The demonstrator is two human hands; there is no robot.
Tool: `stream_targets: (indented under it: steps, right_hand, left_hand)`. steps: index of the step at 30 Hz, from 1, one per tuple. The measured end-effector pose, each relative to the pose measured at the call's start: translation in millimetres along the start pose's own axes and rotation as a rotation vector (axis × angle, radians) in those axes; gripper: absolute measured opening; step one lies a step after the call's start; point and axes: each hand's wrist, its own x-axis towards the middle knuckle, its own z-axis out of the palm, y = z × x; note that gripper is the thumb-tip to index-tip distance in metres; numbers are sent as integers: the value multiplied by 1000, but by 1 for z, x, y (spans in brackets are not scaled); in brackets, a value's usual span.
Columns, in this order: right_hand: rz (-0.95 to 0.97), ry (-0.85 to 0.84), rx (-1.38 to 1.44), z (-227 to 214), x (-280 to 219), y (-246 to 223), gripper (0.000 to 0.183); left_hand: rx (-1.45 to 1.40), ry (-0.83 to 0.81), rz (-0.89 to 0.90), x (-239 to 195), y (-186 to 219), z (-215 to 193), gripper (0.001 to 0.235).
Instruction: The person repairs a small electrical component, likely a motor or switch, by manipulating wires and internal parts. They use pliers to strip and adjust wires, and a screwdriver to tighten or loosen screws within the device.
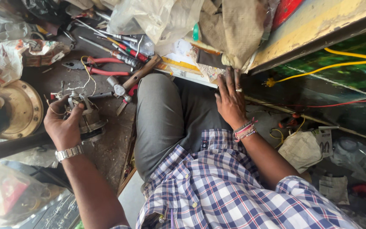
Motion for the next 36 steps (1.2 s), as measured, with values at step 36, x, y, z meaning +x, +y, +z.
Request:
stream_targets:
  steps: [36]
  right_hand:
    - [-515,-54,555,117,310,-245,18]
  left_hand:
    - [274,132,18,-3,17,-3,46]
